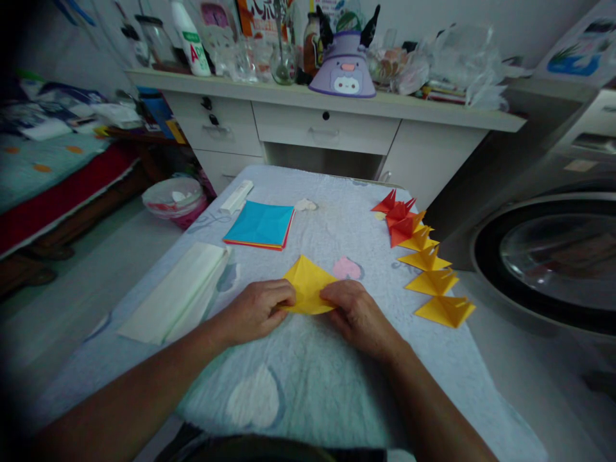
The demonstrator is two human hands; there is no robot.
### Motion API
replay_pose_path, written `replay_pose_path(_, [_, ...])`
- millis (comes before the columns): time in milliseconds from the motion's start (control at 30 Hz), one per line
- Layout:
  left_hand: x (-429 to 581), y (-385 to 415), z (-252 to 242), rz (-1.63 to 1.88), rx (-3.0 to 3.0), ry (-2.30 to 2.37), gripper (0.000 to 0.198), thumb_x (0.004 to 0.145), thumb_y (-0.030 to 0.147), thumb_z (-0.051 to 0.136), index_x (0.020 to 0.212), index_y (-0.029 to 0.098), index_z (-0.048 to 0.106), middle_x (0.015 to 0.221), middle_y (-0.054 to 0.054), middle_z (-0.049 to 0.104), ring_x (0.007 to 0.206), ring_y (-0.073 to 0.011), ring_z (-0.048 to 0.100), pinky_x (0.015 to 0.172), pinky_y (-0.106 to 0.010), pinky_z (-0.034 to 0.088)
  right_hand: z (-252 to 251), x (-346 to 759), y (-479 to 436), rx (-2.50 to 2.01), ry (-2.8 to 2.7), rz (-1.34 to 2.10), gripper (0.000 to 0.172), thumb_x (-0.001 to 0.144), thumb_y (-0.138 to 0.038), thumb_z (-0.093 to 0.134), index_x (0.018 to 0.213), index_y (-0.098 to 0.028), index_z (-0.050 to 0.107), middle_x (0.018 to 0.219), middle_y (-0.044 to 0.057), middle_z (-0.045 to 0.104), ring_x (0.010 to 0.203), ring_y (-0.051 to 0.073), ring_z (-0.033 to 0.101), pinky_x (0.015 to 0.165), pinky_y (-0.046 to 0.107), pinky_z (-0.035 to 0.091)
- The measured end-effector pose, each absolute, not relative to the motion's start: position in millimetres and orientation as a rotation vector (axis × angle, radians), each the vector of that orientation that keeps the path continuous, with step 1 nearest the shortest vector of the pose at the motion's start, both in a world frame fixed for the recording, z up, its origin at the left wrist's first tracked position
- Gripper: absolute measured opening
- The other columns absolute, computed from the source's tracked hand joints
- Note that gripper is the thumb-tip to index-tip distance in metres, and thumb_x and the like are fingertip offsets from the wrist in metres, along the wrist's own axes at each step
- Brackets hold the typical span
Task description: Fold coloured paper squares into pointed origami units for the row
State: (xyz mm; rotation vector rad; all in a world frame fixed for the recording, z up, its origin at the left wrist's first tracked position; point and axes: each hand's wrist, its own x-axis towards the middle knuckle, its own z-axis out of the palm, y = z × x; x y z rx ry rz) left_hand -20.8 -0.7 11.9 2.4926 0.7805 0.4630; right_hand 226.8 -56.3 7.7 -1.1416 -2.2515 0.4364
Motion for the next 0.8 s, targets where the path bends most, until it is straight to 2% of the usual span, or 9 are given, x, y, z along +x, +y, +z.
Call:
replay_pose_path(133, [-22, 0, 13, 0.474, 2.443, 0.76, 0.018, 0.065, 0.003, 0.05, 0.076, 0.018, 0.051, 0.08, 0.0, 0.059, 0.077, -0.0149, 0.057, 0.068, -0.026, 0.039, 8, 229, -54, -1.147, -2.208, 0.493, 0.026, 0.086, -0.01, 0.054, 0.109, -0.02, 0.061, 0.103, 0.008, 0.07, 0.098, 0.021, 0.063, 0.088, 0.039, 0.048])
replay_pose_path(233, [-23, 0, 14, 0.479, 2.424, 0.802, 0.018, 0.065, 0.005, 0.052, 0.077, 0.018, 0.053, 0.081, 0.0, 0.06, 0.075, -0.0146, 0.057, 0.067, -0.025, 0.038, 8, 229, -53, -1.179, -2.182, 0.54, 0.02, 0.088, -0.012, 0.052, 0.102, -0.021, 0.062, 0.096, 0.007, 0.07, 0.091, 0.019, 0.063, 0.083, 0.036, 0.048])
replay_pose_path(367, [-21, -1, 19, 0.489, 2.394, 0.867, 0.014, 0.072, 0.009, 0.055, 0.081, 0.018, 0.057, 0.082, 0.0, 0.062, 0.074, -0.014, 0.057, 0.067, -0.025, 0.038, 10, 228, -52, -1.244, -2.143, 0.62, 0.014, 0.093, -0.019, 0.05, 0.099, -0.02, 0.062, 0.093, 0.006, 0.069, 0.09, 0.019, 0.061, 0.083, 0.035, 0.047])
replay_pose_path(467, [-20, 0, 21, 0.491, 2.364, 0.935, 0.006, 0.079, 0.012, 0.055, 0.078, 0.018, 0.058, 0.079, 0.0, 0.061, 0.071, -0.0133, 0.056, 0.064, -0.025, 0.037, 11, 227, -52, -1.314, -2.113, 0.678, 0.018, 0.096, -0.025, 0.047, 0.092, -0.02, 0.063, 0.088, 0.006, 0.067, 0.086, 0.018, 0.06, 0.08, 0.034, 0.046])
replay_pose_path(633, [-20, 4, 22, 0.471, 2.36, 1.028, 0.006, 0.085, 0.019, 0.054, 0.082, 0.018, 0.059, 0.082, -0.001, 0.062, 0.075, -0.0157, 0.059, 0.066, -0.026, 0.04, 10, 222, -51, -1.451, -2.028, 0.616, 0.022, 0.095, -0.028, 0.046, 0.08, -0.02, 0.059, 0.078, 0.004, 0.062, 0.076, 0.017, 0.058, 0.07, 0.03, 0.046])
replay_pose_path(800, [-18, 5, 19, 0.415, 2.357, 1.13, 0.008, 0.087, 0.02, 0.052, 0.082, 0.018, 0.057, 0.085, -0.003, 0.064, 0.079, -0.0178, 0.061, 0.07, -0.027, 0.044, 2, 218, -50, -1.602, -1.925, 0.562, 0.013, 0.092, -0.028, 0.049, 0.093, -0.02, 0.06, 0.082, 0.004, 0.064, 0.074, 0.018, 0.059, 0.065, 0.029, 0.045])
